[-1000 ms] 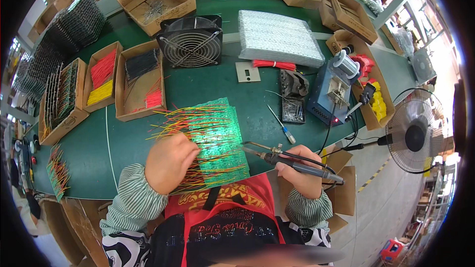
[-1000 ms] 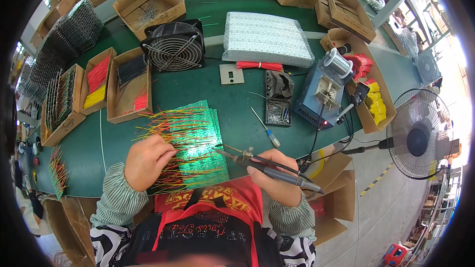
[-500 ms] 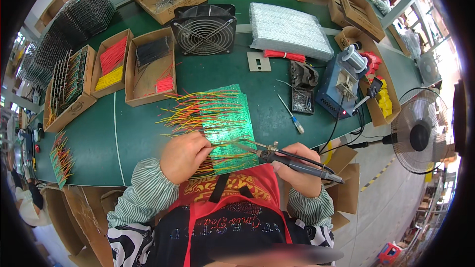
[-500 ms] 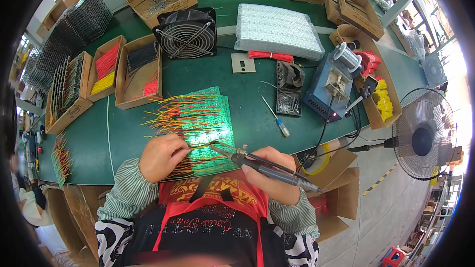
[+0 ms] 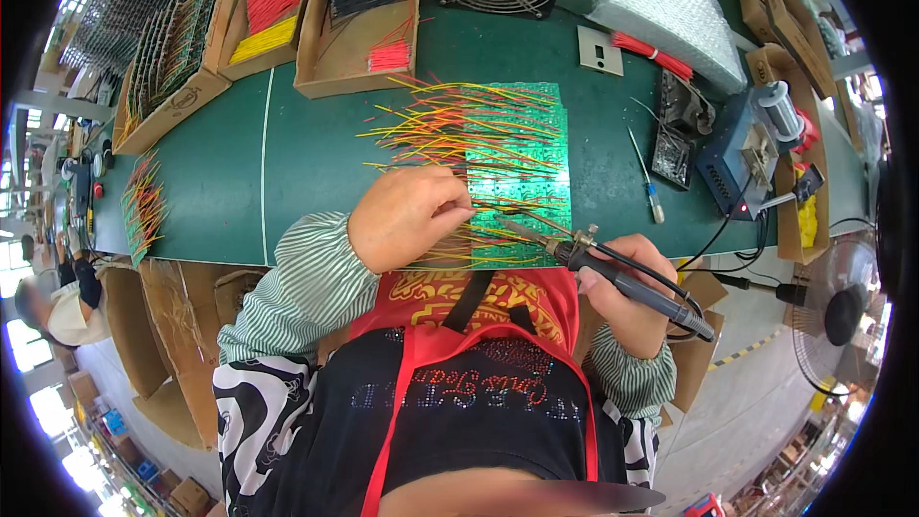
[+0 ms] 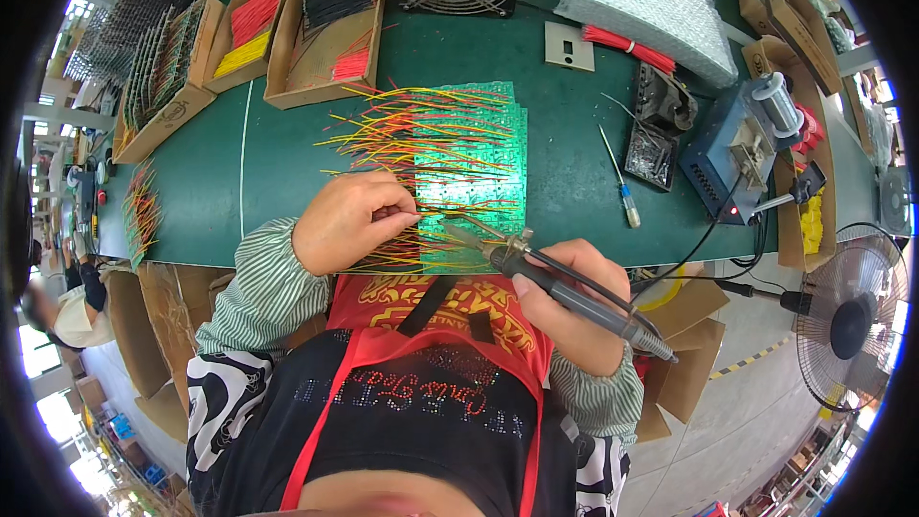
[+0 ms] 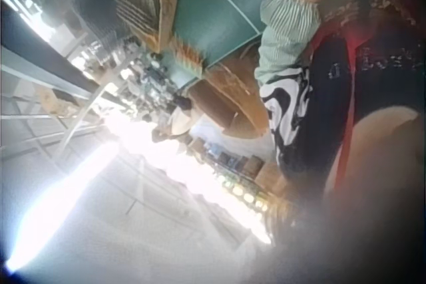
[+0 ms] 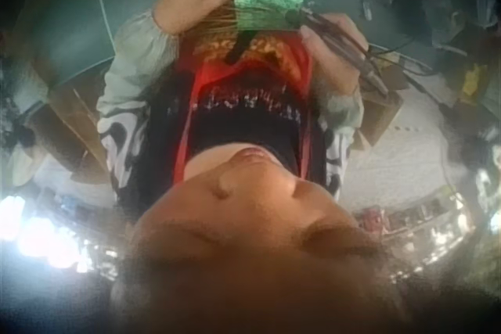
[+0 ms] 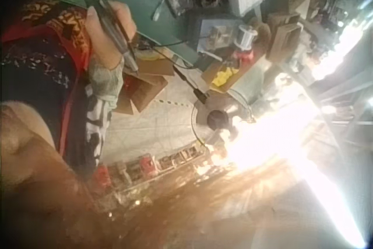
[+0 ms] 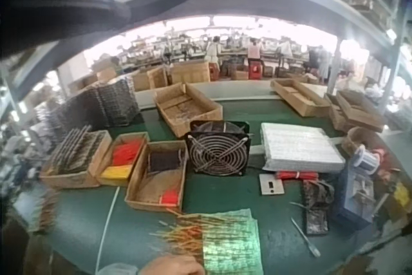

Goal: The person solders various colored wires onto an electronic circuit board using a soldering iron.

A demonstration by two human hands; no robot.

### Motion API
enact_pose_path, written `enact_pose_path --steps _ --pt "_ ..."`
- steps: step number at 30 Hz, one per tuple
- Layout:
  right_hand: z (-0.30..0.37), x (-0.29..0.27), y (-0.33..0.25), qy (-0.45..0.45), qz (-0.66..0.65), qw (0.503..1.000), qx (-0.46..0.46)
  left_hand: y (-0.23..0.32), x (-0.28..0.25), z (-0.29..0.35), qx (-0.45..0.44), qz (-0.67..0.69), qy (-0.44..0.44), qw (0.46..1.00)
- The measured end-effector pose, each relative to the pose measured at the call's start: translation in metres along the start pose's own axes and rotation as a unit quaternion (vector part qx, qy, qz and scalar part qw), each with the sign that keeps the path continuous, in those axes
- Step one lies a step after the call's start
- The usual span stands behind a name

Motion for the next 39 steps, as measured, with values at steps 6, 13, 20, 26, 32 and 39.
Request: enact_pose_path --steps 6,13,20,26,32,39 --pt "-0.005 0.008 -0.003 -0.014 0.042 0.999 -0.009 0.002 0.001 0.001 0.03 -0.019 0.005 0.999" --pt "-0.012 0.008 0.0 -0.022 0.047 0.999 -0.015 0.006 0.002 -0.003 0.021 -0.041 0.005 0.999" --pt "-0.012 0.007 -0.002 -0.024 0.063 0.998 -0.019 0.012 0.001 -0.003 0.025 -0.071 0.012 0.997" --pt "-0.006 -0.004 0.006 0.002 0.021 1.0 -0.002 0.011 0.003 -0.005 0.003 -0.092 -0.004 0.996" --pt "0.0 -0.01 0.004 0.011 0.023 1.0 0.004 0.03 -0.019 0.007 0.038 -0.153 0.07 0.985" --pt "0.005 -0.017 0.011 0.033 -0.008 0.998 0.043 0.034 0.007 -0.01 0.064 -0.119 0.027 0.99"
Point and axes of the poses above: each hand's wrist, its own z-axis away from the middle knuckle, its own x-axis out of the palm, y = z × x, the point moved 7 cm from there along -z, towards the middle knuckle, and after that the axes turned 10 degrees about -y, right-handed, at the moved point
